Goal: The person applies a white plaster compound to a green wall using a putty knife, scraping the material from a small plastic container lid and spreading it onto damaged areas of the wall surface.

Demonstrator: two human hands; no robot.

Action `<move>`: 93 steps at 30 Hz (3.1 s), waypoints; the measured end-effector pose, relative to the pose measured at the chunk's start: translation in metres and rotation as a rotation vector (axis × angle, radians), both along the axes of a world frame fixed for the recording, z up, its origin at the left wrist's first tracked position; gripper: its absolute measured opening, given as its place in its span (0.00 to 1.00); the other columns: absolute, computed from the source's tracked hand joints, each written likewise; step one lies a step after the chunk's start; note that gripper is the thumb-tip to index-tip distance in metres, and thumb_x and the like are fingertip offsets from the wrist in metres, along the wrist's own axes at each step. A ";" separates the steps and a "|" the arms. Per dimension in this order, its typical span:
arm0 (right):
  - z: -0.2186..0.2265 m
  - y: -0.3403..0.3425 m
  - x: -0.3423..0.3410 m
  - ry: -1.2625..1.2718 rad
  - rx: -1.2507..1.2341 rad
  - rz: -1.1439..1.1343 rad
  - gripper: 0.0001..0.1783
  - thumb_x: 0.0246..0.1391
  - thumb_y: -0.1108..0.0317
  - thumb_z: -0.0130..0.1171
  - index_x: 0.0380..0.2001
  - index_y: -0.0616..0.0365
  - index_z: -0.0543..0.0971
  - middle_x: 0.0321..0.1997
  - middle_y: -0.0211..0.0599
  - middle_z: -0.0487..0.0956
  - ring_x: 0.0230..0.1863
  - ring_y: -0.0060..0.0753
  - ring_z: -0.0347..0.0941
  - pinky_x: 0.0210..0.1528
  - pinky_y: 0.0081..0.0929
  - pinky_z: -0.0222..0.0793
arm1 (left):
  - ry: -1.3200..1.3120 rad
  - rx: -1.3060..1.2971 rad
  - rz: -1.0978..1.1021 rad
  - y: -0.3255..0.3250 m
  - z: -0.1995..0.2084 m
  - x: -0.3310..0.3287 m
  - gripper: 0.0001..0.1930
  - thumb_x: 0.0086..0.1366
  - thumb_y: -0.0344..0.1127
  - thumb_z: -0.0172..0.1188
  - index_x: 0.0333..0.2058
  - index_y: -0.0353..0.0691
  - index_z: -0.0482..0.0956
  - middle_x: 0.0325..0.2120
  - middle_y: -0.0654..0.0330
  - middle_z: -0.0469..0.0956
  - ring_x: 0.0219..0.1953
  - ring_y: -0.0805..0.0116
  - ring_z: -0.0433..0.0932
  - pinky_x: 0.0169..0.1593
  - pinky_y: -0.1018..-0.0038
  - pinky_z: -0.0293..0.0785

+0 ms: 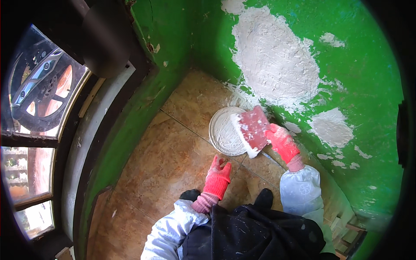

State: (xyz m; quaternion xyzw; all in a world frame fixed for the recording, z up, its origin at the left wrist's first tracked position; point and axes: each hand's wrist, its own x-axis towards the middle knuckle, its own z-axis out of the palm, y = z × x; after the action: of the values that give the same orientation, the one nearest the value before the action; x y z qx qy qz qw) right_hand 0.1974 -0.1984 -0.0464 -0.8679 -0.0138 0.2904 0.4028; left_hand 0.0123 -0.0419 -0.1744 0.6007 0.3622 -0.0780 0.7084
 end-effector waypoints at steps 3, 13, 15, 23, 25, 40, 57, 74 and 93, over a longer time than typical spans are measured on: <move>0.000 0.010 -0.004 -0.086 -0.052 0.192 0.13 0.53 0.61 0.48 0.28 0.61 0.73 0.18 0.35 0.70 0.19 0.28 0.67 0.23 0.29 0.62 | -0.092 0.017 0.015 -0.002 -0.016 0.010 0.34 0.61 0.33 0.56 0.62 0.34 0.50 0.51 0.51 0.68 0.39 0.65 0.75 0.41 0.75 0.73; -0.022 0.002 -0.005 0.027 0.115 0.070 0.12 0.54 0.63 0.50 0.33 0.60 0.76 0.22 0.31 0.74 0.20 0.22 0.65 0.25 0.25 0.62 | -0.140 0.054 0.221 -0.007 0.023 0.030 0.21 0.58 0.30 0.56 0.51 0.35 0.67 0.40 0.55 0.76 0.41 0.66 0.75 0.44 0.76 0.70; -0.011 -0.001 -0.004 -0.014 0.221 -0.103 0.11 0.55 0.64 0.49 0.33 0.60 0.76 0.22 0.28 0.74 0.20 0.19 0.65 0.25 0.23 0.62 | -0.189 0.201 0.214 -0.004 0.026 0.036 0.20 0.57 0.28 0.56 0.49 0.34 0.68 0.41 0.52 0.76 0.41 0.65 0.75 0.44 0.75 0.70; -0.028 0.006 -0.009 -0.066 0.218 -0.096 0.11 0.53 0.62 0.50 0.29 0.59 0.73 0.17 0.27 0.68 0.15 0.19 0.61 0.18 0.23 0.58 | -0.024 0.494 0.227 -0.004 0.031 0.051 0.33 0.52 0.29 0.60 0.57 0.33 0.60 0.41 0.51 0.67 0.38 0.60 0.72 0.44 0.67 0.70; -0.024 -0.002 -0.002 -0.035 0.146 -0.145 0.11 0.53 0.61 0.50 0.29 0.58 0.73 0.17 0.27 0.68 0.15 0.19 0.61 0.17 0.23 0.58 | -0.040 0.570 0.236 0.001 0.026 0.053 0.34 0.51 0.29 0.60 0.57 0.33 0.59 0.42 0.51 0.65 0.39 0.61 0.71 0.44 0.68 0.69; -0.036 0.011 0.002 -0.023 0.082 -0.338 0.12 0.54 0.60 0.49 0.31 0.58 0.75 0.17 0.27 0.71 0.14 0.19 0.63 0.15 0.22 0.57 | -0.068 0.659 0.101 0.033 0.021 0.077 0.37 0.47 0.26 0.63 0.58 0.38 0.60 0.38 0.56 0.69 0.32 0.67 0.73 0.36 0.72 0.74; -0.035 -0.002 0.019 0.073 0.165 -0.219 0.12 0.54 0.60 0.51 0.31 0.58 0.73 0.17 0.27 0.69 0.14 0.21 0.62 0.16 0.23 0.56 | -0.131 0.602 -0.146 0.076 0.009 0.105 0.43 0.48 0.24 0.60 0.64 0.44 0.50 0.36 0.56 0.75 0.31 0.68 0.74 0.38 0.73 0.74; -0.036 0.002 0.031 0.000 0.058 -0.081 0.17 0.54 0.58 0.52 0.39 0.61 0.74 0.25 0.26 0.73 0.20 0.19 0.64 0.20 0.22 0.59 | -0.152 0.556 -0.200 0.091 0.003 0.113 0.43 0.48 0.25 0.63 0.63 0.43 0.52 0.37 0.56 0.77 0.35 0.65 0.76 0.41 0.73 0.74; -0.049 0.003 0.049 -0.039 0.008 -0.060 0.13 0.55 0.59 0.49 0.31 0.60 0.72 0.21 0.29 0.69 0.19 0.22 0.62 0.20 0.24 0.57 | -0.136 0.487 -0.240 0.097 0.012 0.118 0.42 0.47 0.24 0.63 0.62 0.42 0.54 0.37 0.55 0.78 0.35 0.65 0.77 0.41 0.73 0.74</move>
State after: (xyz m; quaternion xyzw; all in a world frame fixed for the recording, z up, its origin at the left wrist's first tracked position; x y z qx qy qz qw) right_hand 0.2465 -0.1957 -0.0955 -0.8718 0.0033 0.2612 0.4145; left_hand 0.1303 0.0546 -0.1619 0.7959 0.2480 -0.0317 0.5515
